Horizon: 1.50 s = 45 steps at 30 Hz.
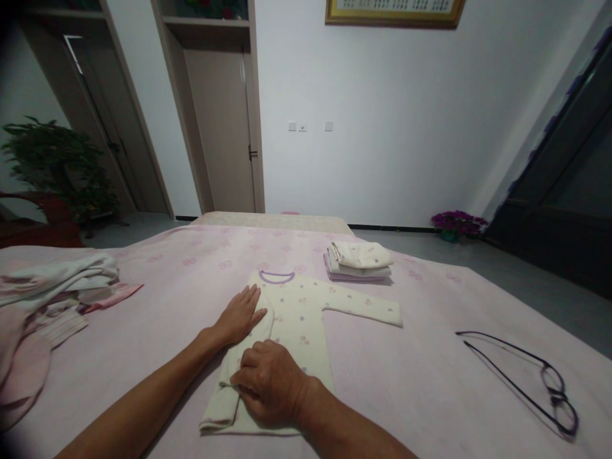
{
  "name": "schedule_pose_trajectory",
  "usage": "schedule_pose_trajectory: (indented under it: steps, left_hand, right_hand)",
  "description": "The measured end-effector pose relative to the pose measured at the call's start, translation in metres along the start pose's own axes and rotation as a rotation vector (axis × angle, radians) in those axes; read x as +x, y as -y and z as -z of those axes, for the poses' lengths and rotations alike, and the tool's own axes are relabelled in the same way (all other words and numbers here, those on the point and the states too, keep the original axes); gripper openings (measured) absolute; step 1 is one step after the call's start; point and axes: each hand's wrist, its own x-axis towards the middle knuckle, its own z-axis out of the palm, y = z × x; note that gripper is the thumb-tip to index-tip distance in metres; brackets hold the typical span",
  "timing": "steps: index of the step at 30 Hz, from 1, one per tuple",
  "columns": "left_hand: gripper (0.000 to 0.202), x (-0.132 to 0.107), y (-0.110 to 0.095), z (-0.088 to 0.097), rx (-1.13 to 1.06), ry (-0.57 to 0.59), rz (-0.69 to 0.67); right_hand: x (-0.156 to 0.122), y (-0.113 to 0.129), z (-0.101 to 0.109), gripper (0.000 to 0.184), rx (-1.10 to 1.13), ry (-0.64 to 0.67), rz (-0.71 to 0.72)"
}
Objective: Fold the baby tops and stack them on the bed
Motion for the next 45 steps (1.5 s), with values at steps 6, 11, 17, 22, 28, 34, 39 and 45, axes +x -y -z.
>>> schedule_pose_trajectory:
  steps: [6, 11, 17, 22, 28, 34, 39, 45]
  left_hand:
    - [0.063, -0.004, -0.005, 0.011, 0.069, -0.008, 0.012]
    - [0.052, -0.016, -0.021, 0.011, 0.073, -0.094, -0.089]
    - [0.067, -0.03, -0.036, -0.006, 0.081, -0.012, -0.09]
    - [0.067, -0.035, -0.038, -0.006, 0.118, -0.035, -0.098]
    - [0.061, -0.054, -0.044, 0.006, 0.122, 0.106, -0.11]
    - [0.072, -0.096, -0.045, 0.012, 0.04, 0.136, -0.221]
    - [0.076, -0.106, -0.045, 0.01, -0.003, 0.112, -0.228]
    - [0.072, -0.105, -0.045, 0.013, -0.024, 0.108, -0.238]
  right_hand:
    - [-0.001, 0.001, -0.001, 0.008, 0.007, -0.029, 0.049]
    - [-0.002, -0.001, -0.003, 0.01, 0.019, -0.065, 0.053]
    - [-0.003, -0.005, -0.007, 0.013, 0.033, -0.096, 0.125]
    - [-0.004, 0.0, -0.006, 0.013, 0.016, -0.114, 0.185]
    - [-0.008, -0.004, -0.003, 0.014, 0.056, -0.202, 0.162]
    - [-0.011, -0.026, 0.018, 0.02, 0.138, -0.404, -0.106]
    - [-0.024, -0.077, 0.046, 0.024, 0.071, -0.468, -0.606]
    - [-0.086, -0.149, 0.095, 0.037, -0.405, -0.246, -1.18]
